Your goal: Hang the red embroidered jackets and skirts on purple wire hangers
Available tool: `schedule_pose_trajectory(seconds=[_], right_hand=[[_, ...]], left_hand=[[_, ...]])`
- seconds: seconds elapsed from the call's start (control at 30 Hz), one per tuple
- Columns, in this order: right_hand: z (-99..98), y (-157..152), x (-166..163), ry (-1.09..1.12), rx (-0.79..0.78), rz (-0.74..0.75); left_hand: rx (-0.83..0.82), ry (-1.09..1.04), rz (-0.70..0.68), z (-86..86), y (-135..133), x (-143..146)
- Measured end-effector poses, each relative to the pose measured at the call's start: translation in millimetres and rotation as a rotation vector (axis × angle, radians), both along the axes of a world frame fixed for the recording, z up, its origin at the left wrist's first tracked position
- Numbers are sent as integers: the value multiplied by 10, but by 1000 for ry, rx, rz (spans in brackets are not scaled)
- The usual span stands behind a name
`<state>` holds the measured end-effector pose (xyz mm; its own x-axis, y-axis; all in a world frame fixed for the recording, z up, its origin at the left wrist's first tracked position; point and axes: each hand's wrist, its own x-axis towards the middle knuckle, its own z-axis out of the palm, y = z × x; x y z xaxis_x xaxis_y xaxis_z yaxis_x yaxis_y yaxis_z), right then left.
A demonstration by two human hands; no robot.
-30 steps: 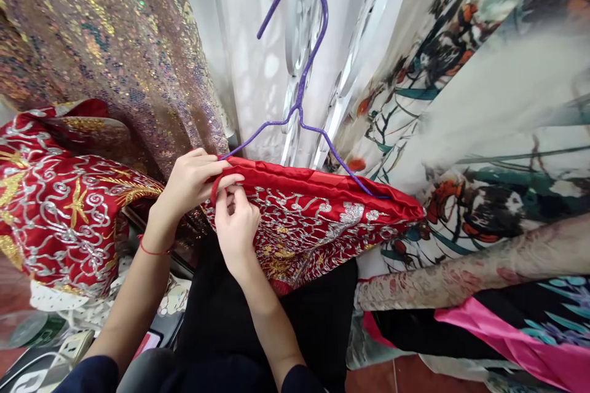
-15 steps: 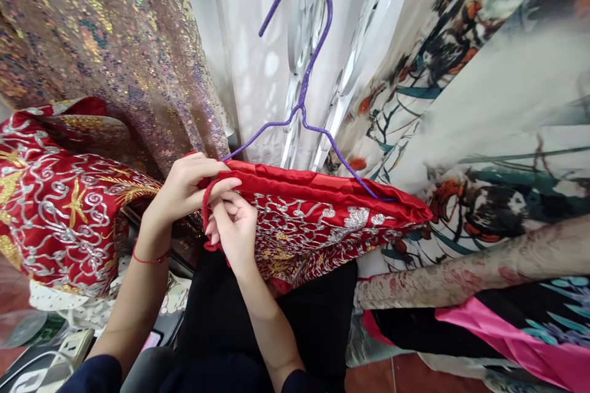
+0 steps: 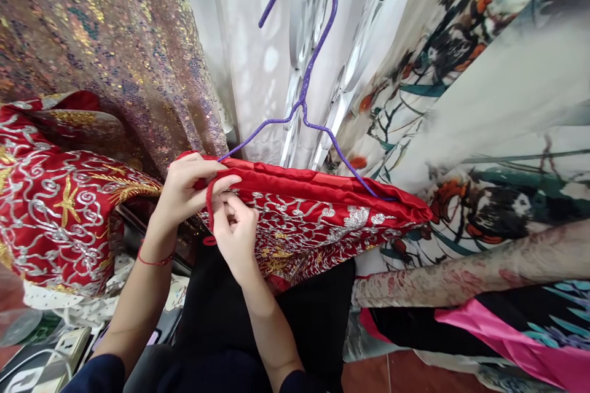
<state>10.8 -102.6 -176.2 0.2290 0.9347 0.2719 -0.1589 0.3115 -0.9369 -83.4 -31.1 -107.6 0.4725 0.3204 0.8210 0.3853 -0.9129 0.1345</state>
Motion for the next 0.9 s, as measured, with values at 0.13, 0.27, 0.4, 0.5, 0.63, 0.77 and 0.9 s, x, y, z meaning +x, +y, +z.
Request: schedule_pose_trajectory(seconds=[0.13, 0.27, 0.4, 0.5, 0.63, 0.77, 0.9], right_hand=[[-46, -55, -36, 99, -32, 32], [-68, -52, -89, 223, -83, 79], [-372, -28, -161, 167, -184, 0], [-783, -82, -188, -21, -287, -41], [-952, -254, -9, -307, -371, 56], [-450, -455, 450, -508, -239, -108], [-90, -550, 756, -531, -140, -370]], left_hand=[[-13, -41, 17, -27, -48, 33], [8, -69, 4, -18, -91, 48], [24, -128, 29, 70, -118, 32], [1, -155, 60, 105, -90, 21], [-20, -160, 51, 63, 2, 19], [-9, -162, 34, 23, 69, 23], [-31, -188, 35, 1, 93, 56]])
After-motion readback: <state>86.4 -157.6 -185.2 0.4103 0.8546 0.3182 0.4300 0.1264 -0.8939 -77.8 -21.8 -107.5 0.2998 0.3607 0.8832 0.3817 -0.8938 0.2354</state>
